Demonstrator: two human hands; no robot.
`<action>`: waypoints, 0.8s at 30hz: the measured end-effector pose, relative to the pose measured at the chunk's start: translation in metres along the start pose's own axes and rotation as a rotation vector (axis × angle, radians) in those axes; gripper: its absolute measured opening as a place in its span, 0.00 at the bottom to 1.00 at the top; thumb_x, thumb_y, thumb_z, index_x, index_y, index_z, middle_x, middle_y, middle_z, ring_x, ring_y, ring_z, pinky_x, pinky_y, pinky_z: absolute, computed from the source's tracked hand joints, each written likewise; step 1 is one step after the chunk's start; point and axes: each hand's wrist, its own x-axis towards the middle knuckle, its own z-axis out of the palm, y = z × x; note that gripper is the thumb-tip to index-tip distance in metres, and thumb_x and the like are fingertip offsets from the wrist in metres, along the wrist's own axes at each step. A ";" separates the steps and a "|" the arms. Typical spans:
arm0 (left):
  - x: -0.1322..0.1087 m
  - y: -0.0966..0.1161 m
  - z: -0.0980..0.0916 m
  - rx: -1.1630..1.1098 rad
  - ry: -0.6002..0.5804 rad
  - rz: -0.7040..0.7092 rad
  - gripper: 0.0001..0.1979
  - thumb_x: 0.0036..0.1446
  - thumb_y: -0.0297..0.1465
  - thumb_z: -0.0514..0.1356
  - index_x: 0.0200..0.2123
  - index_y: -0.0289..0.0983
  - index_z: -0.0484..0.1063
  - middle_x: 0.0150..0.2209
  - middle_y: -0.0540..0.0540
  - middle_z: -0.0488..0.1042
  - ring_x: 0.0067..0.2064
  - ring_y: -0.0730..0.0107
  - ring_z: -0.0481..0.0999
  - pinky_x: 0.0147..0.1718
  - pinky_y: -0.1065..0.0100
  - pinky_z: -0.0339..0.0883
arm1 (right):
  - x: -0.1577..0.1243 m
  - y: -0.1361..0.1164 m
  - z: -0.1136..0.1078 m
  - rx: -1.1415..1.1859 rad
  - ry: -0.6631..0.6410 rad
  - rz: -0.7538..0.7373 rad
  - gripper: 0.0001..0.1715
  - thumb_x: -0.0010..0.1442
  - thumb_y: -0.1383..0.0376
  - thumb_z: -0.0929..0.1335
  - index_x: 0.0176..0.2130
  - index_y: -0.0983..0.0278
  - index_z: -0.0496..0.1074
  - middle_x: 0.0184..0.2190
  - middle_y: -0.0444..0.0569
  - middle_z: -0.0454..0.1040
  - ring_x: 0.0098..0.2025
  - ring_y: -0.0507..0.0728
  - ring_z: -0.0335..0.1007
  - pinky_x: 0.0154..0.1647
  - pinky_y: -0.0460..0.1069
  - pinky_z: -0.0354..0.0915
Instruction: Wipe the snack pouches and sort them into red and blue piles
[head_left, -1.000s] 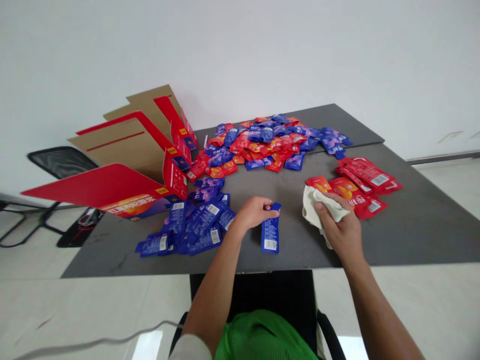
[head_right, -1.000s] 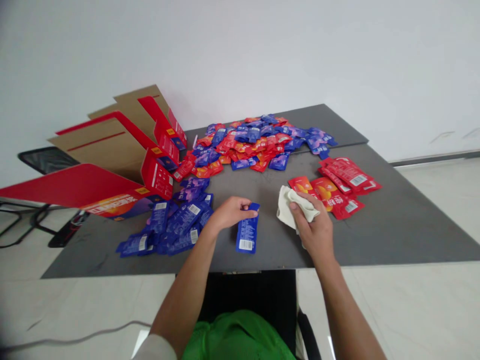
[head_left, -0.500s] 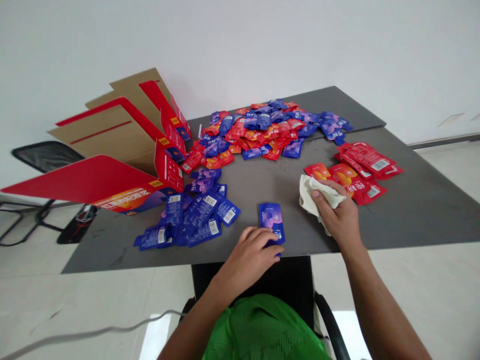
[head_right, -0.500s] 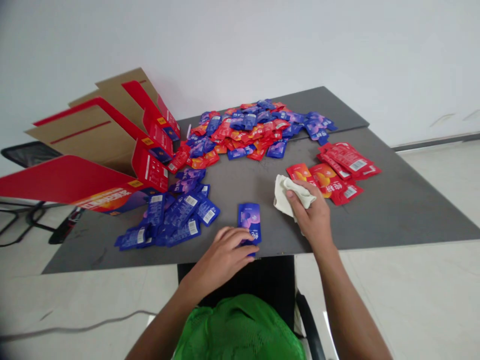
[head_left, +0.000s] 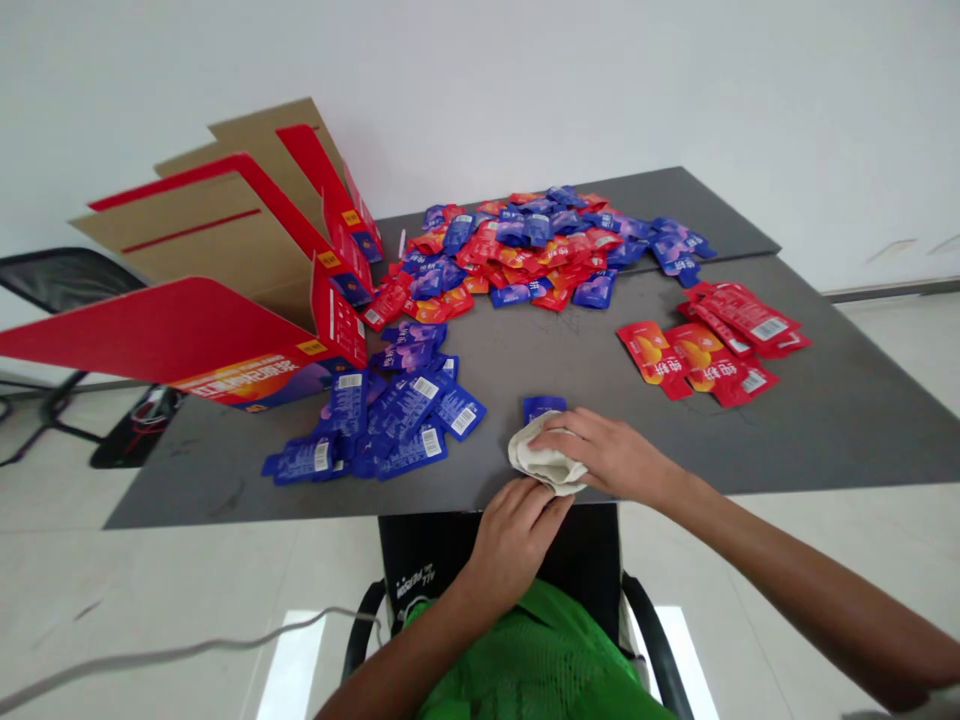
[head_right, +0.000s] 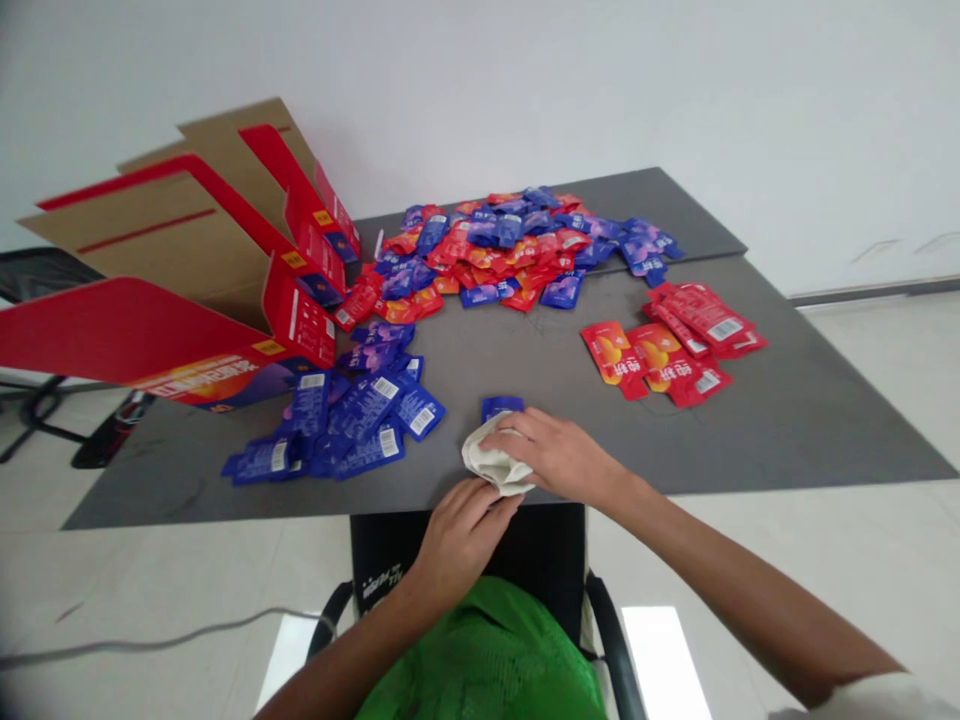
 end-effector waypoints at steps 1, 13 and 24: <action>-0.001 -0.001 0.001 0.002 0.018 0.007 0.13 0.73 0.27 0.60 0.57 0.38 0.77 0.51 0.43 0.83 0.53 0.61 0.82 0.56 0.59 0.77 | 0.004 0.006 0.002 -0.025 -0.010 -0.004 0.29 0.66 0.71 0.71 0.63 0.55 0.71 0.58 0.52 0.77 0.56 0.61 0.75 0.55 0.56 0.75; -0.006 -0.001 0.006 -0.021 0.101 0.040 0.15 0.74 0.24 0.56 0.57 0.36 0.79 0.55 0.42 0.83 0.60 0.61 0.81 0.62 0.58 0.77 | 0.026 0.017 -0.022 -0.137 0.131 0.073 0.30 0.69 0.66 0.69 0.67 0.55 0.66 0.60 0.56 0.75 0.61 0.65 0.73 0.59 0.59 0.73; -0.010 0.000 0.010 -0.046 0.105 0.006 0.15 0.75 0.25 0.56 0.58 0.36 0.78 0.57 0.41 0.82 0.63 0.59 0.79 0.62 0.56 0.77 | 0.050 0.058 -0.013 -0.180 0.036 0.106 0.28 0.66 0.68 0.71 0.64 0.58 0.71 0.58 0.58 0.76 0.59 0.67 0.73 0.59 0.61 0.73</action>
